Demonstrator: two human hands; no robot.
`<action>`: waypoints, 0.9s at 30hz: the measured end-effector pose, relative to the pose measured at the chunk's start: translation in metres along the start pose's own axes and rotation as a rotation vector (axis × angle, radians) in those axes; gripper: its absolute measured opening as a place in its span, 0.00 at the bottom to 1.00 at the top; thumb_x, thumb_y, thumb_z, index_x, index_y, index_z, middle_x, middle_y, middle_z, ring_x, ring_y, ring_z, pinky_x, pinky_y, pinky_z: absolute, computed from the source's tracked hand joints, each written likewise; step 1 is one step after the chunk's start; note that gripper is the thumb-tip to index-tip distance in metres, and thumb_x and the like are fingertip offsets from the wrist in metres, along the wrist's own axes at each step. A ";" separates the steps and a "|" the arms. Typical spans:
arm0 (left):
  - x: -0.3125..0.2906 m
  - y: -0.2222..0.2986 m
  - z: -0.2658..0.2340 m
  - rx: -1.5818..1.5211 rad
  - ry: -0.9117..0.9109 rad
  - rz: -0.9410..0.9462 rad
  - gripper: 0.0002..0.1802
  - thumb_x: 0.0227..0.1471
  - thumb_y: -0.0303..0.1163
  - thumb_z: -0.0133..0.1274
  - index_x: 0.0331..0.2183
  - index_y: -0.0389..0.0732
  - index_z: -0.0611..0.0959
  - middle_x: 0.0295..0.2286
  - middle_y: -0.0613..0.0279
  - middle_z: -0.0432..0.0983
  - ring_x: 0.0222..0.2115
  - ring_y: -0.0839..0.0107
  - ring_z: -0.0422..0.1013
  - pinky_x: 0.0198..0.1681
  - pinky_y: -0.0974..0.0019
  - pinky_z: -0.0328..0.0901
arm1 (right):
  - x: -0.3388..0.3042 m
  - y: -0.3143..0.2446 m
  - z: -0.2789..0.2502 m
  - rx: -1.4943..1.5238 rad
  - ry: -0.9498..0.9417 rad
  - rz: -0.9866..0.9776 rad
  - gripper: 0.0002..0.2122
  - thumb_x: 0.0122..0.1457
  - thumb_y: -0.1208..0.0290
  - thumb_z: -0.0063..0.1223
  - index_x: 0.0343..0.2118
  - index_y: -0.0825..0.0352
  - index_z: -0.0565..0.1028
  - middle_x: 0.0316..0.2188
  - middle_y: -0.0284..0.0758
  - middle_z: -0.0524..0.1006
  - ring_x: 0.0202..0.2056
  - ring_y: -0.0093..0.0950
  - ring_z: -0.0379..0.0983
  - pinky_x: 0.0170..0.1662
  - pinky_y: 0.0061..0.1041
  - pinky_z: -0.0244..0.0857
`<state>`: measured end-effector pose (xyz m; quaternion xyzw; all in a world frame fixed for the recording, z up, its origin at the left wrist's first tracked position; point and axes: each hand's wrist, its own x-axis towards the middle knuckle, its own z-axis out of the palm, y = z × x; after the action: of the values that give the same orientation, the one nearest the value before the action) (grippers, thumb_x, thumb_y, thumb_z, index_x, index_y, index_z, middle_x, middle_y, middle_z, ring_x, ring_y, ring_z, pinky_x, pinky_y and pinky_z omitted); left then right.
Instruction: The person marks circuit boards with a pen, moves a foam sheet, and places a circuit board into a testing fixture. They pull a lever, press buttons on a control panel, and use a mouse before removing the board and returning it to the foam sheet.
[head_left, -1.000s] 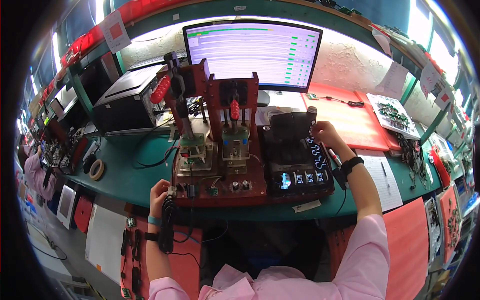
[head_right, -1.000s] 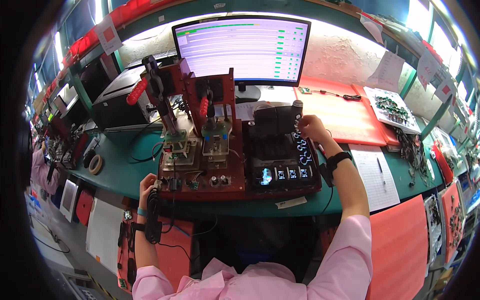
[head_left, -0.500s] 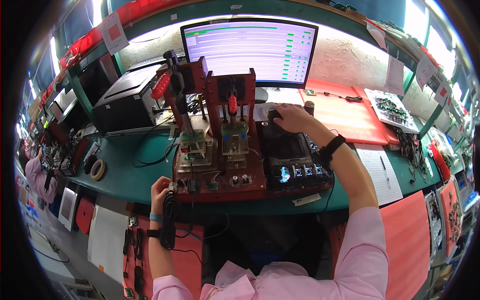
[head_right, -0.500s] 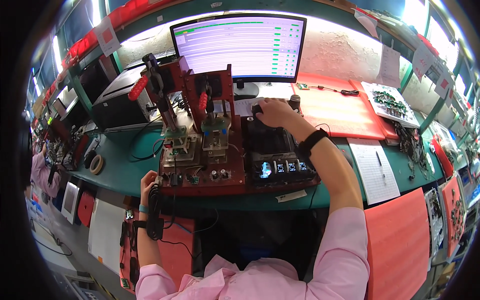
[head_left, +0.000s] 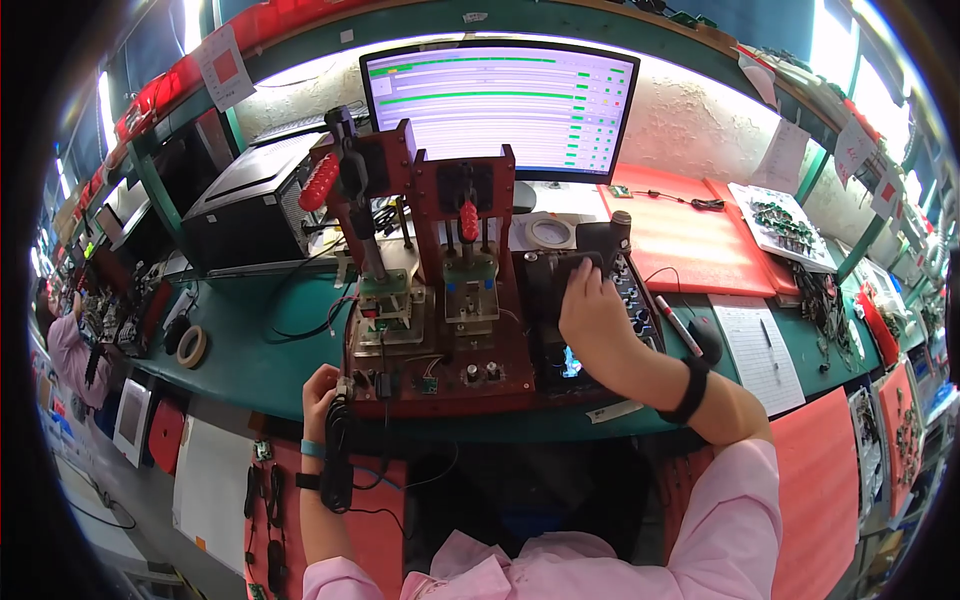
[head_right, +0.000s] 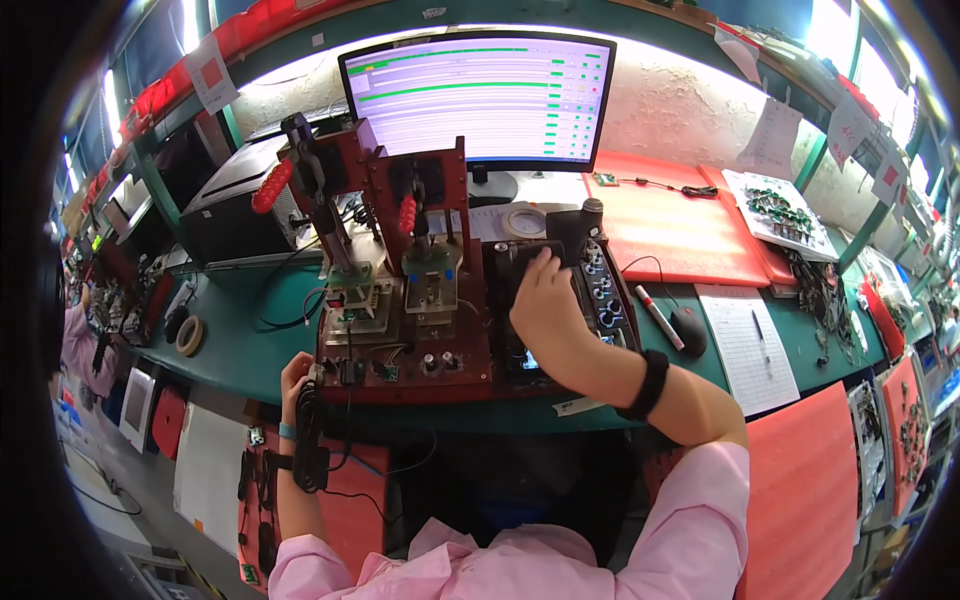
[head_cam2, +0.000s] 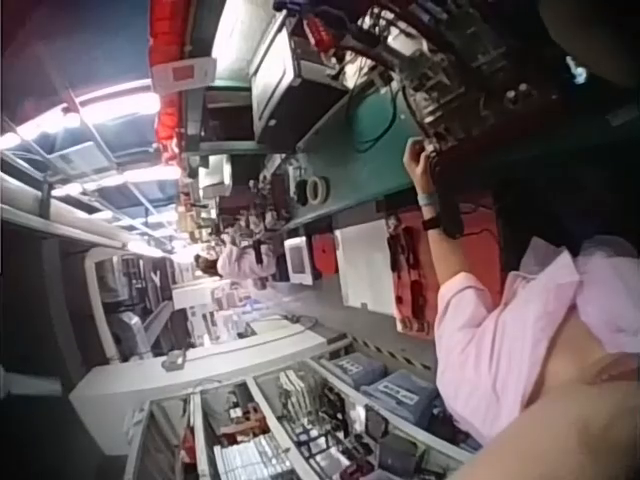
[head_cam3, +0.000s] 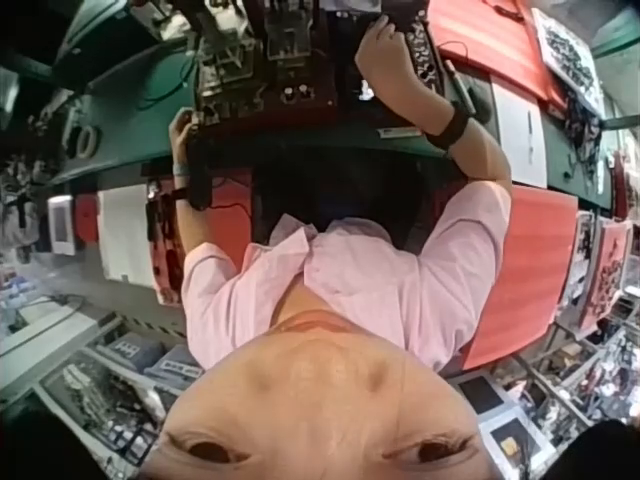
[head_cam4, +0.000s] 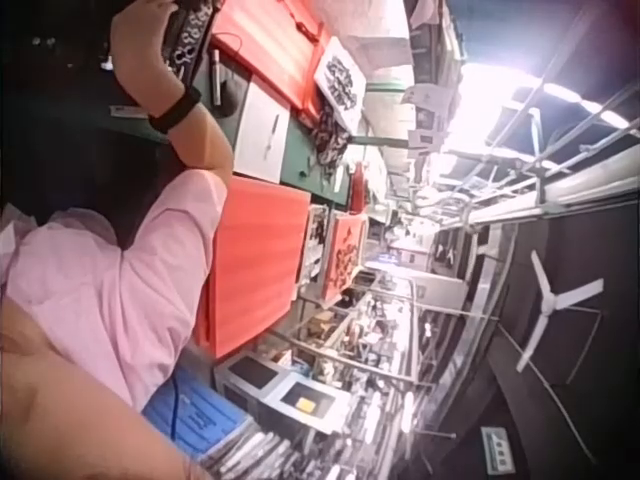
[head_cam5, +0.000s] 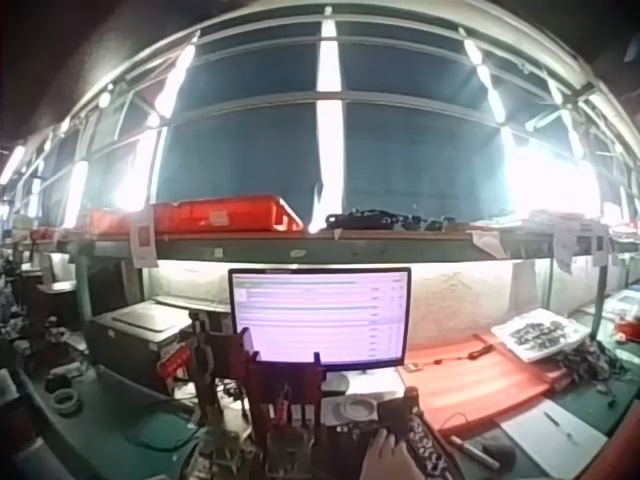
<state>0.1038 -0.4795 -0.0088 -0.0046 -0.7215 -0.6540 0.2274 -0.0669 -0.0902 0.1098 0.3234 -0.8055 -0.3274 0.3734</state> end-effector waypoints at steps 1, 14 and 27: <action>0.000 0.000 -0.001 0.002 -0.001 -0.002 0.07 0.44 0.21 0.45 0.31 0.33 0.73 0.26 0.67 0.71 0.28 0.82 0.67 0.32 0.78 0.61 | 0.011 0.001 0.005 0.010 -0.035 0.014 0.26 0.46 0.62 0.54 0.44 0.79 0.69 0.41 0.47 0.73 0.40 0.37 0.71 0.39 0.33 0.65; 0.001 -0.001 -0.001 0.038 -0.035 0.013 0.08 0.45 0.21 0.47 0.32 0.33 0.73 0.27 0.66 0.71 0.29 0.81 0.68 0.32 0.78 0.62 | 0.036 0.054 0.025 0.743 -0.064 0.239 0.30 0.51 0.51 0.54 0.50 0.70 0.64 0.31 0.45 0.76 0.42 0.42 0.72 0.44 0.43 0.64; -0.001 -0.018 -0.007 0.020 0.021 0.057 0.08 0.45 0.21 0.47 0.32 0.32 0.73 0.26 0.66 0.72 0.29 0.81 0.68 0.33 0.77 0.62 | 0.024 0.028 0.042 0.810 -0.131 0.195 0.33 0.53 0.53 0.51 0.59 0.64 0.57 0.58 0.55 0.56 0.59 0.49 0.55 0.58 0.42 0.54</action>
<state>0.1011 -0.4882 -0.0255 -0.0161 -0.7252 -0.6401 0.2534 -0.1213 -0.0805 0.1190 0.3446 -0.9180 0.0326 0.1937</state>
